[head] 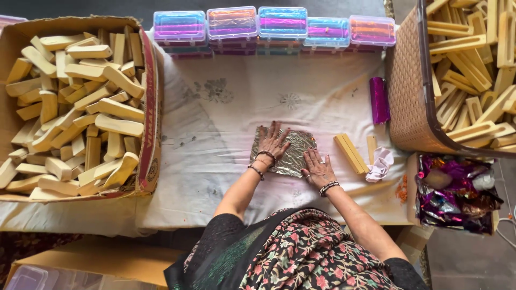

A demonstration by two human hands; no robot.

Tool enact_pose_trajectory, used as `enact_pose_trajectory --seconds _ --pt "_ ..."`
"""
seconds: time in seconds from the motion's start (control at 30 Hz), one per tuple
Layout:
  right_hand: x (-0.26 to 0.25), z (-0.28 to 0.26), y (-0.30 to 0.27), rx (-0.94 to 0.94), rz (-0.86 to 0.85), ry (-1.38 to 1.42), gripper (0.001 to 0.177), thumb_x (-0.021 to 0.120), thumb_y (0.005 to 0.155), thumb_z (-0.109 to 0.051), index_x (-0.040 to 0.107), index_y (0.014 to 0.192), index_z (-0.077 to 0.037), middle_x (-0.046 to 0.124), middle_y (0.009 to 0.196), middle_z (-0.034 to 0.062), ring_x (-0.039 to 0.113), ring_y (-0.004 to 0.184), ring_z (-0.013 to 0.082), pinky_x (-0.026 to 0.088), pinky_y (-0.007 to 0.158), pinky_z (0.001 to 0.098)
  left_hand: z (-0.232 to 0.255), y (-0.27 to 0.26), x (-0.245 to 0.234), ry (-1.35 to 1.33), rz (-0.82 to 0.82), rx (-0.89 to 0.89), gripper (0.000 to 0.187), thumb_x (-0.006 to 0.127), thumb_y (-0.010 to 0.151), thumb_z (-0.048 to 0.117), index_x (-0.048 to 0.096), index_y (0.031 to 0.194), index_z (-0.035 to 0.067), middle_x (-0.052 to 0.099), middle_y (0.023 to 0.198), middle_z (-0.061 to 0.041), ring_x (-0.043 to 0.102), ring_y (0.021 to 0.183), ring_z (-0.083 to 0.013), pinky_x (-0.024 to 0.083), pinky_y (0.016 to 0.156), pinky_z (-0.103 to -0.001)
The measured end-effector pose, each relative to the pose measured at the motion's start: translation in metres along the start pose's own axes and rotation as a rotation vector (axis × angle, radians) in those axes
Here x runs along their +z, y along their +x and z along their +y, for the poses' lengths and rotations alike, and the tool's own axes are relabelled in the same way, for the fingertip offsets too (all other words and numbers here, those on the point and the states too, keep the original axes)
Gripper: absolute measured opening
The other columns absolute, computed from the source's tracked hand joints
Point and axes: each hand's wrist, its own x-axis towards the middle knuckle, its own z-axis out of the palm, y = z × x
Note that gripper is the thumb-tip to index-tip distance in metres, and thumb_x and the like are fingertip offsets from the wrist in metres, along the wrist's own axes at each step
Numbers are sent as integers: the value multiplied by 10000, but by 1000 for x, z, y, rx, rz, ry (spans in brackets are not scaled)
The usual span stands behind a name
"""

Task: Wrapping wooden blocks in silver foil and colored paper.

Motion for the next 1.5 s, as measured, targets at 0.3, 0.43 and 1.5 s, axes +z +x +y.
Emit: enact_pose_trajectory --seconds 0.3,0.43,1.5 --pt "24 2 3 2 86 -3 761 389 1007 -539 142 1629 -177 71 1714 38 104 1571 225 140 1223 614 37 -40 89 -71 517 30 698 447 1064 556 261 1684 294 41 1751 -129 -24 1620 -297 -32 1270 -608" --pt "4 -12 -3 47 82 -21 734 456 990 -531 252 1592 -163 173 1707 60 203 1564 229 208 1177 635 35 -47 91 -67 401 -43 718 461 977 599 308 1618 315 93 1724 -123 -3 1596 -328 -32 1223 -649" --pt "-5 29 -61 -116 278 109 552 605 930 -399 507 1467 -315 424 1606 84 418 1472 288 325 1167 572 63 -39 50 37 37 80 515 588 977 279 518 1486 302 399 1648 -69 315 1585 -261 210 1315 -514"
